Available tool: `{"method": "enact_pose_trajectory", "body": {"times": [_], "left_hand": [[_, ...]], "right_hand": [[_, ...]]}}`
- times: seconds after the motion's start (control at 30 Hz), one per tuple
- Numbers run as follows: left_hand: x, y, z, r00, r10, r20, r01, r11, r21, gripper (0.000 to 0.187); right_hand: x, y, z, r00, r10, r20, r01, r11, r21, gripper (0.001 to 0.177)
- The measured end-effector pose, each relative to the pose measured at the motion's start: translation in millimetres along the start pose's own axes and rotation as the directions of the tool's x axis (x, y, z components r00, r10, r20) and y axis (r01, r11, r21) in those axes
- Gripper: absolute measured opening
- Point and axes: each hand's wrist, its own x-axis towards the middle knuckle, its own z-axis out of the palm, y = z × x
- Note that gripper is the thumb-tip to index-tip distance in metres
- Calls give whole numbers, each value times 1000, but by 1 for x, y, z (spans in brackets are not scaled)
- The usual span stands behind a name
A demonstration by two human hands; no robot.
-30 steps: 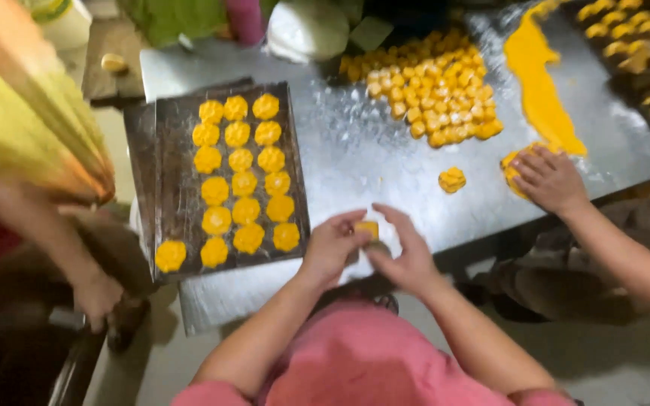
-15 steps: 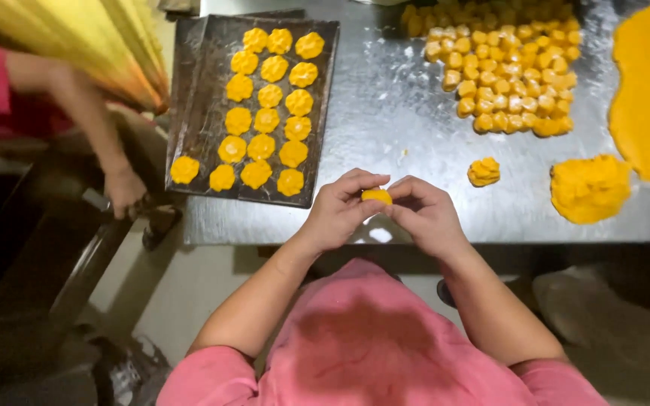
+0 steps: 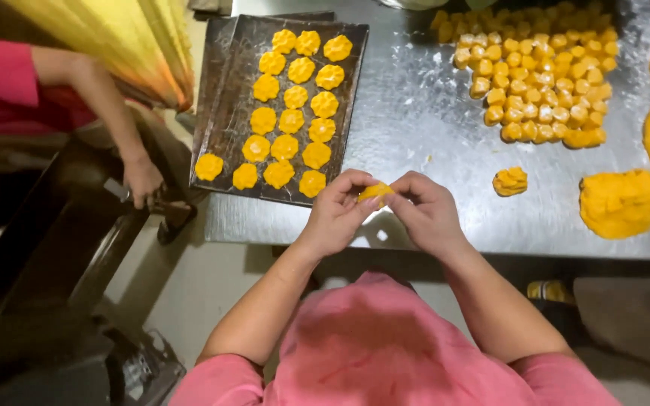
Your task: Shaping small pieces of yellow dough and placing them on a baking tray
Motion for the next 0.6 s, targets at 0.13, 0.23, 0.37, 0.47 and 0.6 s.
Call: {"method": "enact_pose_trajectory", "body": {"times": [0.13, 0.23, 0.37, 0.47, 0.6], "left_hand": [[5, -8, -29, 1000, -11, 21, 14, 989, -146, 33], [9, 14, -41, 999, -7, 45, 15, 981, -193, 38], [10, 25, -63, 985, -24, 173, 62, 974, -218, 35], [12, 21, -81, 963, -42, 268, 89, 983, -163, 30], [10, 16, -90, 961, -71, 266, 139, 959, -248, 32]], "right_hand": [[-7, -18, 25, 999, -9, -50, 8, 1000, -25, 35], [-2, -31, 46, 997, -59, -50, 52, 990, -129, 25], [-1, -21, 70, 985, -91, -150, 79, 994, -79, 13], [-6, -32, 86, 981, -74, -180, 43, 985, -167, 7], [-19, -32, 100, 972, -31, -233, -1, 991, -135, 27]]}}
